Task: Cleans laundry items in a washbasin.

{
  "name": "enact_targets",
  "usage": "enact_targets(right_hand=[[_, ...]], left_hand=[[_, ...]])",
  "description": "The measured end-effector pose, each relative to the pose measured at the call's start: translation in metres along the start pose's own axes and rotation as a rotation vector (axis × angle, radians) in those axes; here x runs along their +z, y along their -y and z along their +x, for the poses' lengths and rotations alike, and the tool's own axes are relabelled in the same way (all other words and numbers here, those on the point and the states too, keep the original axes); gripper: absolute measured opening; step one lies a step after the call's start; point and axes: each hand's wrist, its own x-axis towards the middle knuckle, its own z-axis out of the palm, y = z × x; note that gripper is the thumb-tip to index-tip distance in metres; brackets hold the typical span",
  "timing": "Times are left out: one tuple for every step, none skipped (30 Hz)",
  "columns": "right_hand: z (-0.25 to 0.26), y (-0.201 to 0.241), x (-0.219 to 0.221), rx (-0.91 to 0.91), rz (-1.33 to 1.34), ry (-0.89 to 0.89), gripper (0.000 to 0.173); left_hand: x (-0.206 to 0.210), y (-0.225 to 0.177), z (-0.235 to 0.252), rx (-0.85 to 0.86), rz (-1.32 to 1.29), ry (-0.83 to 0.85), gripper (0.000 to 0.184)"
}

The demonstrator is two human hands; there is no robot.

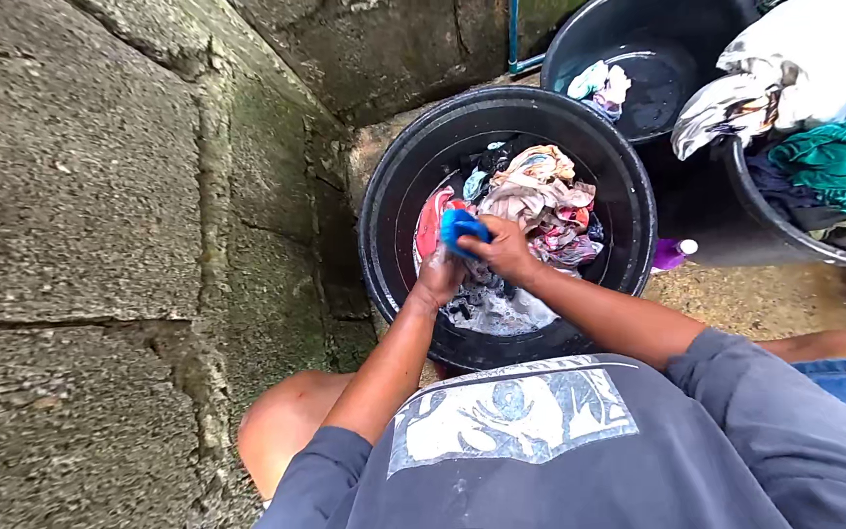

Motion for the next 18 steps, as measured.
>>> enact_targets(right_hand=[[0.000, 0.009, 0.010, -0.140, -0.010, -0.018, 0.028], [-0.001, 0.007, 0.013, -0.219, -0.076, -0.008, 0.031], [-0.001, -0.004, 0.006, -0.237, -0.154, -0.005, 0.033], [0.001, -0.018, -0.007, -0.170, -0.235, -0.007, 0.034], [0.003, -0.029, -0.022, -0.065, -0.307, -0.019, 0.036], [0.005, -0.033, -0.034, 0.026, -0.357, -0.043, 0.038], [0.007, -0.027, -0.038, 0.065, -0.374, -0.070, 0.039], [0.007, -0.011, -0.033, 0.011, -0.366, -0.101, 0.037], [0.003, 0.009, -0.020, -0.111, -0.333, -0.104, 0.033], [-0.001, 0.026, -0.006, -0.270, -0.301, -0.083, 0.030], [-0.004, 0.034, 0.003, -0.396, -0.293, -0.049, 0.029], [-0.005, 0.032, 0.002, -0.428, -0.310, -0.030, 0.028], [-0.006, 0.023, -0.007, -0.333, -0.344, -0.020, 0.028], [-0.003, 0.011, -0.024, -0.184, -0.403, -0.020, 0.032], [0.000, 0.003, -0.039, -0.034, -0.448, -0.025, 0.036], [0.001, 0.004, -0.047, 0.045, -0.471, -0.048, 0.039], [-0.001, 0.014, -0.044, 0.010, -0.476, -0.082, 0.040], [-0.008, 0.028, -0.032, -0.107, -0.457, -0.106, 0.038]], left_hand=[[0.003, 0.001, -0.003, 0.040, -0.006, -0.007, 0.021], [0.007, -0.001, -0.006, 0.061, -0.086, 0.018, 0.014], [0.011, -0.006, -0.006, 0.076, -0.196, 0.056, 0.018], [0.013, -0.012, -0.007, 0.087, -0.238, 0.130, 0.033], [0.013, -0.018, -0.006, 0.095, -0.247, 0.212, 0.052], [0.012, -0.021, -0.005, 0.110, -0.249, 0.253, 0.061], [0.012, -0.023, -0.003, 0.127, -0.237, 0.263, 0.063], [0.011, -0.023, -0.003, 0.132, -0.214, 0.244, 0.060], [0.012, -0.021, -0.005, 0.125, -0.200, 0.167, 0.046], [0.016, -0.018, -0.008, 0.118, -0.206, 0.077, 0.024], [0.019, -0.018, -0.013, 0.099, -0.222, 0.048, 0.013], [0.021, -0.019, -0.016, 0.099, -0.252, 0.058, 0.013], [0.022, -0.023, -0.018, 0.120, -0.274, 0.102, 0.021], [0.024, -0.028, -0.019, 0.143, -0.261, 0.183, 0.042], [0.024, -0.033, -0.019, 0.159, -0.253, 0.257, 0.059], [0.024, -0.037, -0.018, 0.171, -0.251, 0.290, 0.065], [0.026, -0.037, -0.019, 0.179, -0.238, 0.281, 0.064], [0.028, -0.032, -0.023, 0.178, -0.230, 0.221, 0.054]])
